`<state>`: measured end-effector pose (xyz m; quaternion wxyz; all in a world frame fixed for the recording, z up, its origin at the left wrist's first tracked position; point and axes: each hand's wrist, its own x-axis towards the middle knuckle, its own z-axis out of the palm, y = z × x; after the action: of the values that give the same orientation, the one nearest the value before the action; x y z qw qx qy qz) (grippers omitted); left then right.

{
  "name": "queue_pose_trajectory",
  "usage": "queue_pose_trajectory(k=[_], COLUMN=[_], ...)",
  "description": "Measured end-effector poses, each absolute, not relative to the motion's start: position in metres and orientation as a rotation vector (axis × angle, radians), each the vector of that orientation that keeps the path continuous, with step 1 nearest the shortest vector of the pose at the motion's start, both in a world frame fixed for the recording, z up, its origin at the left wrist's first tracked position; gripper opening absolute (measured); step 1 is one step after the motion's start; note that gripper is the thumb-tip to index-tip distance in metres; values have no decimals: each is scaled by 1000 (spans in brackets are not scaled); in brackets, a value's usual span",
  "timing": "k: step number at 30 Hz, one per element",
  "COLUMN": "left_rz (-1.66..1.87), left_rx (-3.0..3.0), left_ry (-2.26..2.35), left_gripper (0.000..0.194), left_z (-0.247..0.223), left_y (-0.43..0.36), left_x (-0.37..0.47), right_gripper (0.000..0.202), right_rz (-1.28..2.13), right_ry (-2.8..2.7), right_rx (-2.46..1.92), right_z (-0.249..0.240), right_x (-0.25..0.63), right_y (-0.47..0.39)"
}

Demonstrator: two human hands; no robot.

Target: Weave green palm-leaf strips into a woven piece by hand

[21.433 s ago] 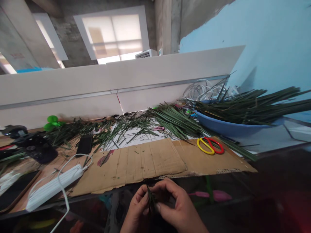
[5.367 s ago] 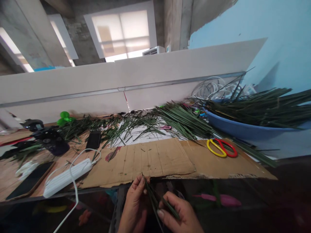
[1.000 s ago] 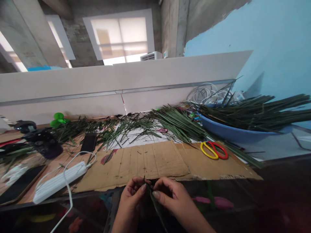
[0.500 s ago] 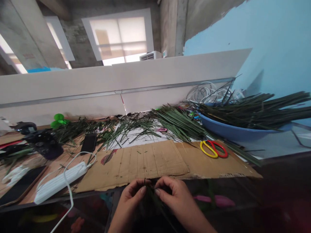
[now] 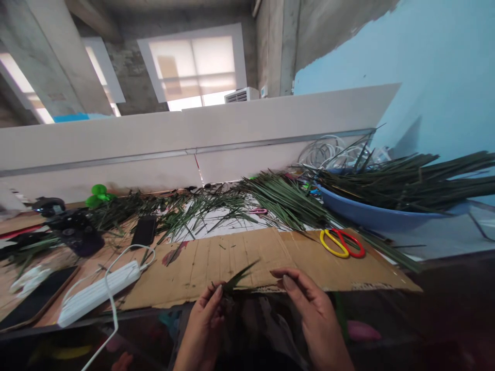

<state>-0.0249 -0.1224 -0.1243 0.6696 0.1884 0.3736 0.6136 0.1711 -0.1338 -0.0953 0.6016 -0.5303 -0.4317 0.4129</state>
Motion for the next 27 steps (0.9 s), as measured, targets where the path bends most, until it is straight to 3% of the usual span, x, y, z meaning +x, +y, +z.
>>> queue_pose_trajectory(k=[4,10,15,27], left_rz=[1448,1398,1367,1310], left_rx=[358,326,387,774], left_ry=[814,779,712,791], left_gripper=[42,40,38,32], left_z=[-114,-116,-126,-141], left_y=[-124,-128,-127,-124], left_x=[-18,-15,-15,-25], right_gripper=[43,40,26,16], right_rz=[1106,1281,1157,994], right_ry=[-921,-1251,-1357,-1471], right_rx=[-1157,-961,-1015,-1130], right_z=[-94,-113,-116,-108], right_x=[167,141,126,135], right_y=[-132,-123,-117,-119])
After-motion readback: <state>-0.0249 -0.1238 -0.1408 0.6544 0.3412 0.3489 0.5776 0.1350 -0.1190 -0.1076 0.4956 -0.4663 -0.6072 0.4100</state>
